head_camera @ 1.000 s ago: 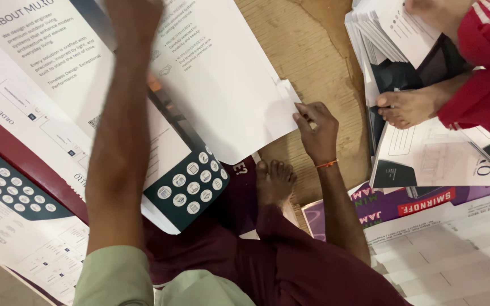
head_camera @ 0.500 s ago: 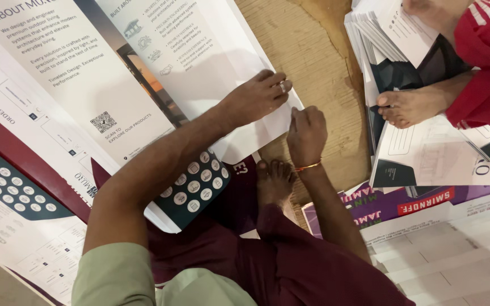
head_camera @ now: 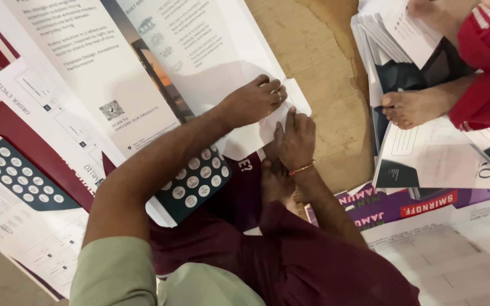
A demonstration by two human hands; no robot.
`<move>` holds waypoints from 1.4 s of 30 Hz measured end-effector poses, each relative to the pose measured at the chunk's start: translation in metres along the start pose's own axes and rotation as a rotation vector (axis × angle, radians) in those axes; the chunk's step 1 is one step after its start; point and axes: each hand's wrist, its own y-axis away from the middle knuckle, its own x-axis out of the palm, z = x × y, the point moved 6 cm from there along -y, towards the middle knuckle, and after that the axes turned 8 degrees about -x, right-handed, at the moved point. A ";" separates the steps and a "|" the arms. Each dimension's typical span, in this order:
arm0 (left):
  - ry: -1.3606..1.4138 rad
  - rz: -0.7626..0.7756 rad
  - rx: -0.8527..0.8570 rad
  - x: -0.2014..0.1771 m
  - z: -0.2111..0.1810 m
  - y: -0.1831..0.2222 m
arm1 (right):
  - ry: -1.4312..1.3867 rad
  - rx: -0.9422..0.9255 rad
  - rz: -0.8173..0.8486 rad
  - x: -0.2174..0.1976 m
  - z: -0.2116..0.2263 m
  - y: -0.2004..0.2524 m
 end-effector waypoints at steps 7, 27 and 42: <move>0.145 -0.118 -0.137 -0.012 0.013 -0.019 | -0.466 0.348 -0.057 -0.008 -0.046 -0.012; 0.249 0.348 -0.897 -0.046 0.224 -0.002 | -0.984 -0.346 0.279 -0.038 0.151 -0.036; 0.242 0.008 -1.380 0.017 0.299 0.081 | -0.718 -0.554 0.341 -0.044 0.187 -0.027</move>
